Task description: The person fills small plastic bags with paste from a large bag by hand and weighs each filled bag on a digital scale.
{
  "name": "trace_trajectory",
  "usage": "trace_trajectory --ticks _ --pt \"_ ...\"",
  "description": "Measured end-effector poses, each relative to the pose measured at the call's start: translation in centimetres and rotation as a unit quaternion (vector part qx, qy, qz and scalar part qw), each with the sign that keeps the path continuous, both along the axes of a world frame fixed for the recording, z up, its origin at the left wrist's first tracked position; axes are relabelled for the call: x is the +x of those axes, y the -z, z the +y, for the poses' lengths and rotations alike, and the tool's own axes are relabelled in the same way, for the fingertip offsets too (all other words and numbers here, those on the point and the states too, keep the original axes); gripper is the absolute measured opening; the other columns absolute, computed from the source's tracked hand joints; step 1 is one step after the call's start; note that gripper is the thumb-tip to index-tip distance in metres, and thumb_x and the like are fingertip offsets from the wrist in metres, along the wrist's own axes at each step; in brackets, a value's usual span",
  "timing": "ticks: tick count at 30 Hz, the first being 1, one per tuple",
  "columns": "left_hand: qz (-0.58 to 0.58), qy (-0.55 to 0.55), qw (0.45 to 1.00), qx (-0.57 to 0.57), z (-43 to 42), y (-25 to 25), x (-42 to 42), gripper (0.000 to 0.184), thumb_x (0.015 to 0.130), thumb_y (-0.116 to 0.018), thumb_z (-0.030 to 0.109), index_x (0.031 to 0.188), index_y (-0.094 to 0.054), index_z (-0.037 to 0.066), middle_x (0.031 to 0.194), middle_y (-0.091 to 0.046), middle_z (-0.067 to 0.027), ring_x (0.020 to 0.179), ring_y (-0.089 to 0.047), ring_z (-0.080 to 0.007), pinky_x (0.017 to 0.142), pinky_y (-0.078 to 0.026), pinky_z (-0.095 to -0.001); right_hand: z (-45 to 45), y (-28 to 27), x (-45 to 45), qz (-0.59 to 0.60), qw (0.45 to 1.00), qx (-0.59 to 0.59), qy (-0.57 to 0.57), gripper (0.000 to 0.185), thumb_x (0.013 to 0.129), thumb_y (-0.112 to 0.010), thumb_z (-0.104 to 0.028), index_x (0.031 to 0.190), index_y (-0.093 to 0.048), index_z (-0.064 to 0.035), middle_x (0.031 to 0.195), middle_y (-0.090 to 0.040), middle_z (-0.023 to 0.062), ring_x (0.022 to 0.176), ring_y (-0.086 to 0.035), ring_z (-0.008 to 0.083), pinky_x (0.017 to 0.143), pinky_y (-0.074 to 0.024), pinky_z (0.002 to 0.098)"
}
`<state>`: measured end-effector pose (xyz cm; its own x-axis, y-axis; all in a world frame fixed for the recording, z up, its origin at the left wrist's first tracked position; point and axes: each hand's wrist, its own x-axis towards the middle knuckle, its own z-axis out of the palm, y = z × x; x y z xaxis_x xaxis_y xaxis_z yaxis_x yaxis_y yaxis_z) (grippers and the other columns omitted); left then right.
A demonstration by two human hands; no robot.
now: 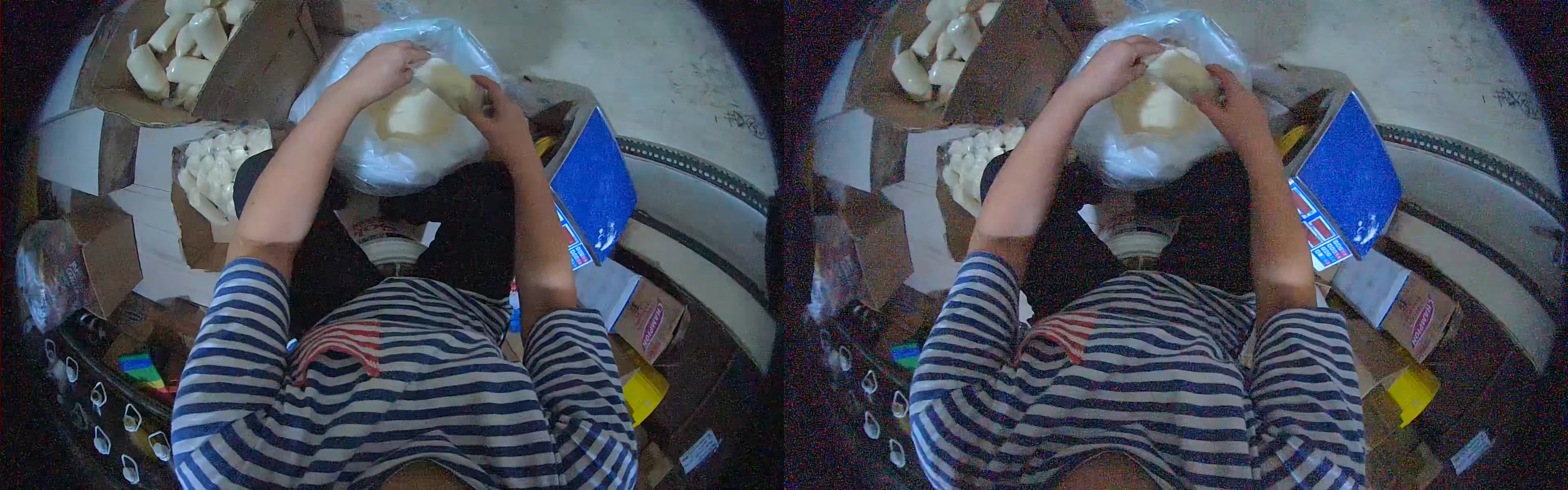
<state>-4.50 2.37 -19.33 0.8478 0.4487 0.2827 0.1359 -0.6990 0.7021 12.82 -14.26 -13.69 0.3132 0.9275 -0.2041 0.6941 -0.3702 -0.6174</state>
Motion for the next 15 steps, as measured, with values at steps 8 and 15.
trace_trajectory --ticks 8,15 --pt "-0.001 0.021 0.996 -0.083 0.1 -0.3 0.0 0.05 0.066 -0.056 0.006 0.116 -0.055 0.005 0.114 -0.056 -0.0151 0.098 -0.056 -0.0294 0.087 -0.045 -0.033 1.0 0.0 0.3 -0.078 0.996 -0.031 -0.025 0.048 0.079 -0.058 -0.038 0.12 -0.049 -0.0137 0.097 -0.063 0.0167 0.086 -0.061 0.033 0.077 -0.047 0.0436" --pt "0.044 -0.009 0.972 -0.231 -0.1 -1.1 0.2 0.052 0.065 -0.06 0.007 0.117 -0.056 0.008 0.118 -0.055 -0.0136 0.098 -0.057 -0.0267 0.088 -0.045 -0.0332 2.2 -0.9 0.7 -0.13 0.989 -0.053 -0.054 0.051 0.081 -0.058 -0.041 0.122 -0.047 -0.014 0.096 -0.063 0.0167 0.086 -0.062 0.0295 0.077 -0.046 0.0389"
